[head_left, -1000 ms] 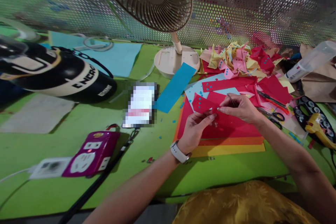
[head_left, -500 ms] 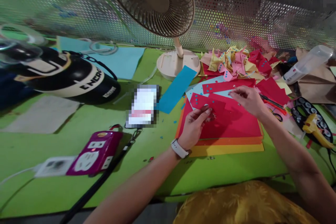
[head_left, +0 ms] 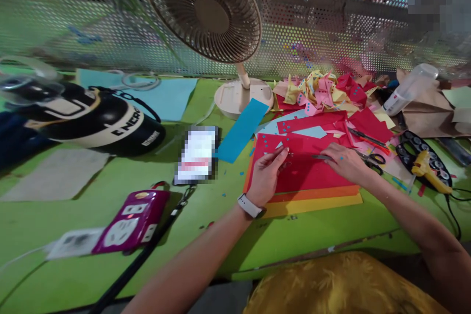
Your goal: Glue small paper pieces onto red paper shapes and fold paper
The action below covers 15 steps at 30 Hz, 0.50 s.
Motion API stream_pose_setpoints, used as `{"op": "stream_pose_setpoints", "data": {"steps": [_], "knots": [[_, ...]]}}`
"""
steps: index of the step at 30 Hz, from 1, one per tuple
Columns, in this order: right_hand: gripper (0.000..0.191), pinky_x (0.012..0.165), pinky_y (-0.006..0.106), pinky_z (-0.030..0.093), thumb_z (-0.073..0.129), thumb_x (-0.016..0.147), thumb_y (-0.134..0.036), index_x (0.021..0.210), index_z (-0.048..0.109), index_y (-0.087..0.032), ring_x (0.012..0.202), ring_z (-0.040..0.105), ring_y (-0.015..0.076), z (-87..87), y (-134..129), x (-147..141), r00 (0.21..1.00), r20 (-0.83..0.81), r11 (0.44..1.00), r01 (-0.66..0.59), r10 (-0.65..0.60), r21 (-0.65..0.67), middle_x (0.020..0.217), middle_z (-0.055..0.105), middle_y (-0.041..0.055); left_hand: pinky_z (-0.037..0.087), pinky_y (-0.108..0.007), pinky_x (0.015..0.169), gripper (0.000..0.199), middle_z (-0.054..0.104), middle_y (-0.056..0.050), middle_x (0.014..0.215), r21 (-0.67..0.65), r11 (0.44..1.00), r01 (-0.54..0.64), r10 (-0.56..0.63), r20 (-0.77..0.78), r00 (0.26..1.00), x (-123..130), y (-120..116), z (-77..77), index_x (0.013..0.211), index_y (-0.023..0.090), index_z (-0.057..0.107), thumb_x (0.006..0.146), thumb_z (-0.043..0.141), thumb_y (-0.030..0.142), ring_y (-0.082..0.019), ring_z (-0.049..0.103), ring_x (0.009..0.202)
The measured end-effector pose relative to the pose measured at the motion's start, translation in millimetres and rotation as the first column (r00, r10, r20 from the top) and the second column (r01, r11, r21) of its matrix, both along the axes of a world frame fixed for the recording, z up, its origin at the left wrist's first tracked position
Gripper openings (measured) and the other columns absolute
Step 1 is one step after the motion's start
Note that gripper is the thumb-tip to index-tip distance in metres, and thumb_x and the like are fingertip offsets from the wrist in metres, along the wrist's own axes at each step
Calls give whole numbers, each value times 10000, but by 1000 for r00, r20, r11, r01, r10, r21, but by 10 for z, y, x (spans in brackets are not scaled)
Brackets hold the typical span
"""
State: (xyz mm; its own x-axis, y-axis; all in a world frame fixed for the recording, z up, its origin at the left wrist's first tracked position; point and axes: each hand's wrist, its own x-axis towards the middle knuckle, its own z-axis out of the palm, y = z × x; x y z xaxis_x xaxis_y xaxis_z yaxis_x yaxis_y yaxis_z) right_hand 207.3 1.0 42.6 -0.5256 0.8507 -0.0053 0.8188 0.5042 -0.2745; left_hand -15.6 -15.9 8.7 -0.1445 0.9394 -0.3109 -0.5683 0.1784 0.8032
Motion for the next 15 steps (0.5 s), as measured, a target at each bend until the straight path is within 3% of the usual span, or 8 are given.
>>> {"op": "stream_pose_setpoints", "data": {"steps": [4,7,12,15], "knots": [[280,895,408,506,557,906,-280,1142,657,-168,1034,642,260,41,-185,235,997,-74,995,27,-20,98,1107,681,134,528,-216,629,387,760,-16,799,-1,1000,12,-12,-18,1000,-10,1,11,822,198,769,489,913,332,-119,685,703],[280,931,422,496,491,926,-287,1134,661,-207,1097,628,262,137,-348,599,985,-97,977,154,-140,149,1146,682,114,530,-216,640,405,756,-10,801,15,1000,12,-11,-35,999,-15,7,9,843,202,762,493,913,339,-111,683,697],[295,956,443,465,473,915,-356,1083,671,-217,1108,622,301,305,-683,1309,914,64,916,399,-401,48,1158,673,124,530,-190,606,374,753,2,818,46,999,-16,18,-38,999,-32,19,-17,830,227,753,514,906,355,-123,705,739],[355,934,414,469,430,904,-390,1088,654,-186,1099,622,303,328,-904,1662,808,185,828,547,-560,119,1178,656,150,526,-182,575,368,755,-1,824,48,999,-11,14,-57,998,-41,20,-20,852,237,753,536,896,362,-133,715,739]]}}
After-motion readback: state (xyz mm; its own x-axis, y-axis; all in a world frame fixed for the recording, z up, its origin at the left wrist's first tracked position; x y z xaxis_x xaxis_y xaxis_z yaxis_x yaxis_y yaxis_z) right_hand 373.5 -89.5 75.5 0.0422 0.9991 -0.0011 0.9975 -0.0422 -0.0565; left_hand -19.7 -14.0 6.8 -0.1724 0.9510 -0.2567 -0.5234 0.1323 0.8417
